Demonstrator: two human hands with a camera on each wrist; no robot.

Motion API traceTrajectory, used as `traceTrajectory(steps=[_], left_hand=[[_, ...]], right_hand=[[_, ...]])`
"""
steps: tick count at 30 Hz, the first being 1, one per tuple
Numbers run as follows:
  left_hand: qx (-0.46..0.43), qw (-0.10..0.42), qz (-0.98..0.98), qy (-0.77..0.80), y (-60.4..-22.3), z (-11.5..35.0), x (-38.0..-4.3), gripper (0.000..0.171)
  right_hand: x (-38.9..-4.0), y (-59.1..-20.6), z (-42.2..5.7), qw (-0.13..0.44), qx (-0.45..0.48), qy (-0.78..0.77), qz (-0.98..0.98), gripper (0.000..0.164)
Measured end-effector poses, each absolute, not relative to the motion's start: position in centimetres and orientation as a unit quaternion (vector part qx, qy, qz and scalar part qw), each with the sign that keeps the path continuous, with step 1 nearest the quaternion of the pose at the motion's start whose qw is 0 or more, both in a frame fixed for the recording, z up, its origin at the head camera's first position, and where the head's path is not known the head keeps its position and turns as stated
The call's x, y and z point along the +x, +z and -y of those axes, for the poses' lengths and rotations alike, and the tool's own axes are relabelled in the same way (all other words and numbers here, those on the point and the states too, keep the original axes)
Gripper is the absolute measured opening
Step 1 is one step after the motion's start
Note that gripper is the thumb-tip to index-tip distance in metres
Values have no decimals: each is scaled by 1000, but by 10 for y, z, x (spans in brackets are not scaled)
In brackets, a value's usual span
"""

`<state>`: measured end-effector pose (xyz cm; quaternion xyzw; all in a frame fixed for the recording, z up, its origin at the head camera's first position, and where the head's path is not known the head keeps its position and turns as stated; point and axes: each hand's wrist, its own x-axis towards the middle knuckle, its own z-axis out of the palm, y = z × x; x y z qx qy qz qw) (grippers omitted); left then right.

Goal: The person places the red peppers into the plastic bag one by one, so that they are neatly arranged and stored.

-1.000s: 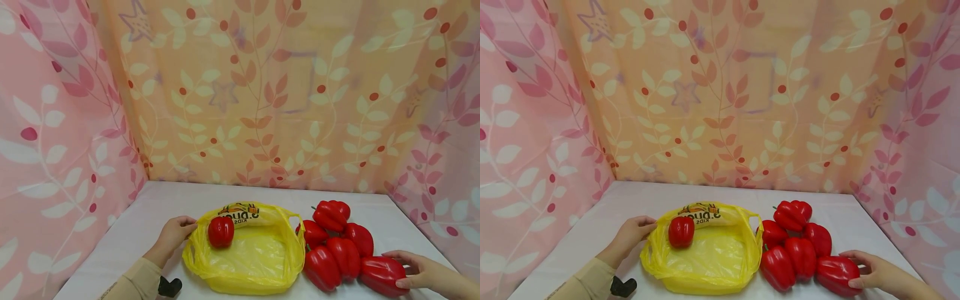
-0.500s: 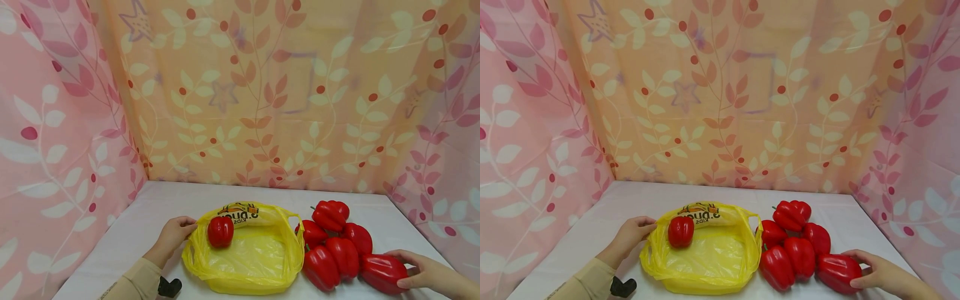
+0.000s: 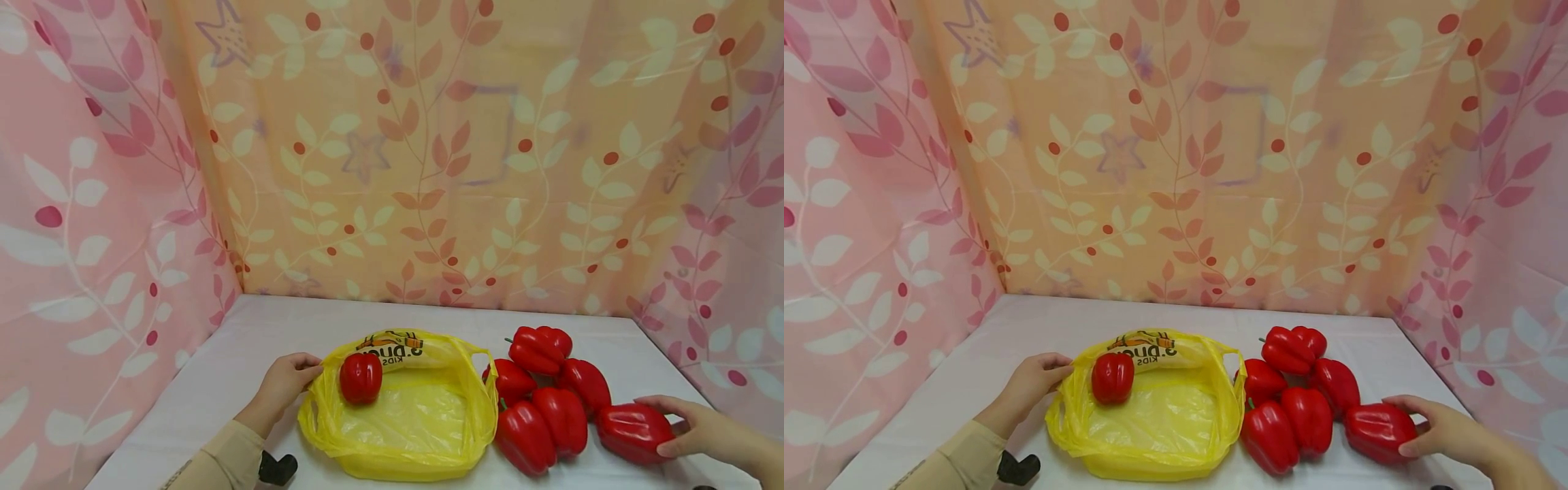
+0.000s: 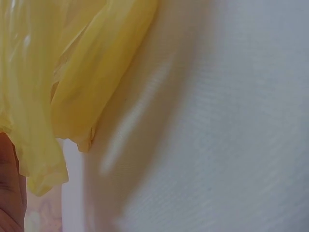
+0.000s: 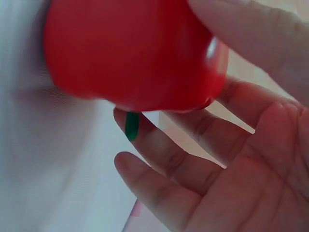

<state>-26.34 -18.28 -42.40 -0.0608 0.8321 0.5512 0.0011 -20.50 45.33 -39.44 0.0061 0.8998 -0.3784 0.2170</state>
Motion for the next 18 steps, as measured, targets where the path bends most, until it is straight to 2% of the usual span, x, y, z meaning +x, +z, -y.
traceTrajectory(steps=[18], left_hand=[[-66,8,-831,552,-422,182,-263,14]], right_hand=[[-211,-386,-447,174,13,-320,-931,99]])
